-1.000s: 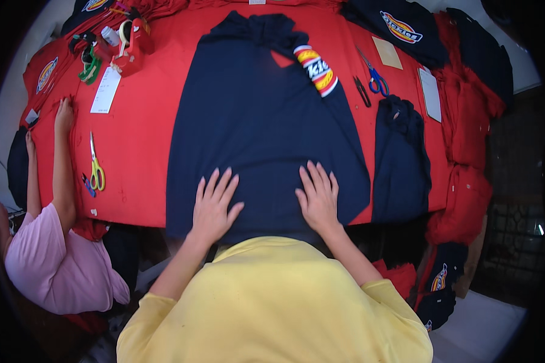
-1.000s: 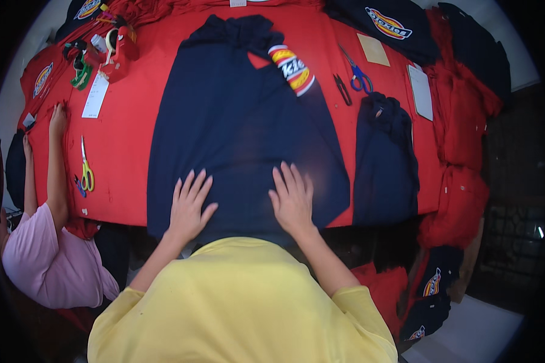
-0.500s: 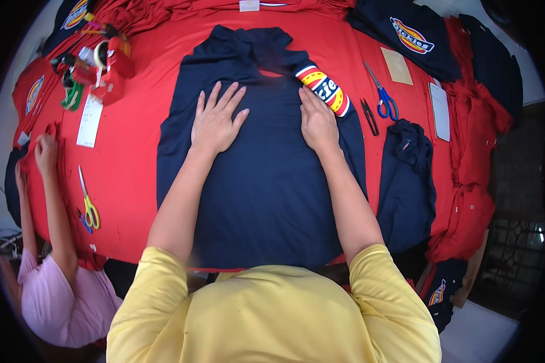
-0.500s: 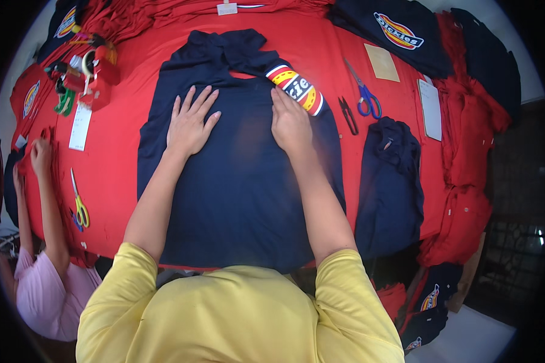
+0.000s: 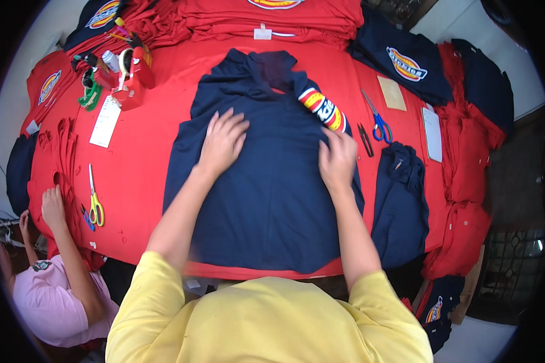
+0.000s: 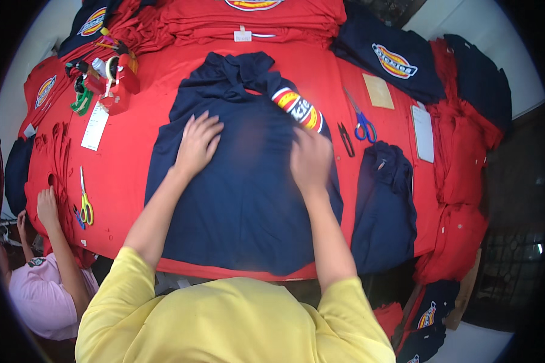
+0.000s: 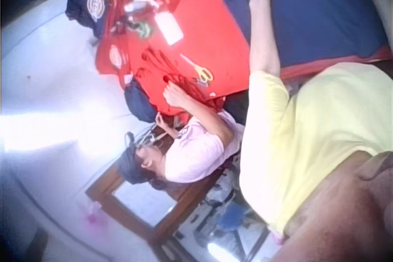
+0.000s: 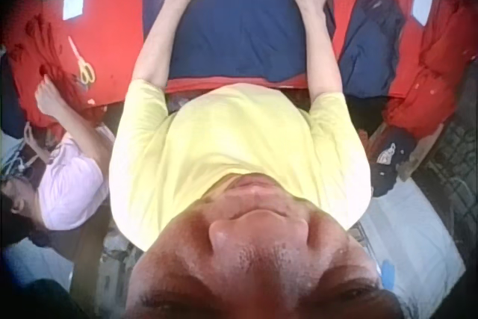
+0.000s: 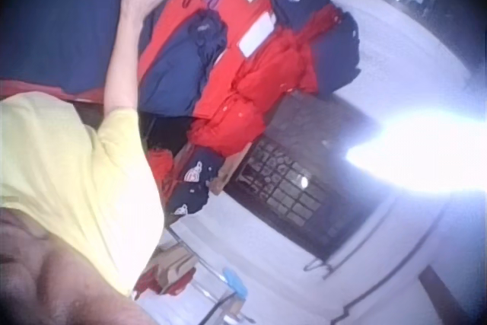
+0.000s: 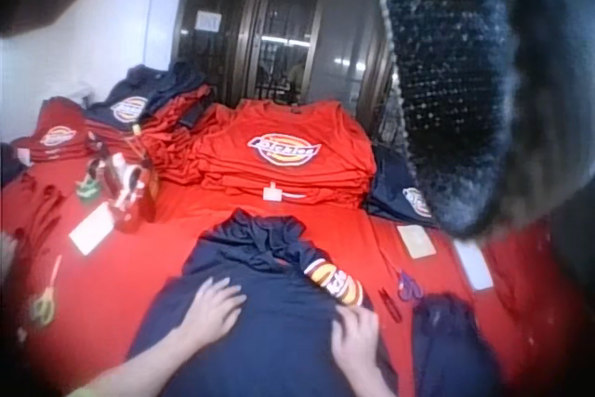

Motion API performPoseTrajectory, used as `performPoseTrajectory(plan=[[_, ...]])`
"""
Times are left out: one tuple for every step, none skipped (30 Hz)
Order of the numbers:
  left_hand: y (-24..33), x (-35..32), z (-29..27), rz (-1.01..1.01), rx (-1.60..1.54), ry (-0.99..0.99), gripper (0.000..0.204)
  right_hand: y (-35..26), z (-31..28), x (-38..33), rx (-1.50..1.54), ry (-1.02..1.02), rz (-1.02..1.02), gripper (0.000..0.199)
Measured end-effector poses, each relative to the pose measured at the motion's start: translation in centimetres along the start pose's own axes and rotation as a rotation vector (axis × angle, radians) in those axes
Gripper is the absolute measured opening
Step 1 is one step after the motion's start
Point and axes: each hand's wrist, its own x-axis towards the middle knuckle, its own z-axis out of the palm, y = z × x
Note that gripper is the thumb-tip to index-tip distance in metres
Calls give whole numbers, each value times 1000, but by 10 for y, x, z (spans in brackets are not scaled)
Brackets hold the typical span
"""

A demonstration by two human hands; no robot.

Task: The person spreads a navy blue shirt across a table, smooths the fabric by hand, and uses a yellow brush to apply a substance to the front of the garment. They then use small shears to trim loose threads from the neckline and hem while checking the overall quality of the shirt.

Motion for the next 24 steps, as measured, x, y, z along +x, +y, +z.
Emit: performPoseTrajectory(plan=[[15, -14, -13, -3, -34, 11, 27, 5, -25, -23, -114, 0, 126, 46], [31, -35, -24, -29, -88, 35, 25, 11, -50, -46, -226, -52, 221, 52], [56, -50, -38, -122, -242, 13, 22, 15, -74, -69, -277, -167, 446, 50], [82, -64, -49, -169, -331, -22, 19, 20, -94, -95, -291, -370, 614, 48], [110, -76, -55, -216, -463, -80, 20, 15, -107, -110, -298, -433, 605, 42], [137, -80, -62, -237, -611, -230, 29, 14, -116, -121, -98, -567, 713, 36], [164, -78, -73, -223, -764, -419, 52, 3, -116, -129, 199, -597, 755, 30], [188, -85, -73, -165, -809, -463, 72, -29, -123, -115, 591, -691, 939, 26], [211, -87, -77, -176, -842, -464, 81, -65, -133, -104, 909, -719, 908, 21], [219, -63, -106, -345, -938, -775, 68, -88, -143, -94, 1170, -806, 788, 14], [218, -78, -93, -311, -873, -510, 58, -89, -146, -91, 1103, -630, 572, 11], [216, -94, -81, -276, -799, -247, 48, -90, -149, -85, 1028, -455, 360, 9], [213, -79, -107, -400, -1039, -188, 34, -93, -150, -75, 1073, -319, 566, 12], [213, -62, -142, -518, -1221, -281, 24, -77, -137, -72, 1091, -255, 606, 21], [216, -52, -167, -554, -1322, -540, 19, -60, -112, -81, 1000, -321, 668, 25], [221, -43, -189, -589, -1414, -799, 15, -43, -88, -90, 908, -394, 727, 29], [233, -30, -209, -249, -1273, -930, 11, -32, -68, -96, 844, -507, 762, 29], [244, -39, -207, 157, -1382, -779, 9, -35, -57, -99, 829, -590, 770, 29], [252, -32, -217, 399, -1489, -807, 9, -43, -54, -98, 843, -620, 759, 30], [258, -33, -226, 552, -1589, -789, 12, -59, -60, -86, 886, -617, 704, 30], [253, -31, -243, 587, -1590, -750, 16, -73, -68, -68, 932, -597, 628, 30], [241, -27, -261, 625, -1595, -724, 19, -87, -82, -43, 967, -553, 531, 30], [218, -25, -271, 602, -1613, -560, 20, -96, -96, -14, 968, -486, 435, 31], [199, -38, -286, 527, -1585, -372, 20, -111, -95, 18, 991, -472, 314, 31]])
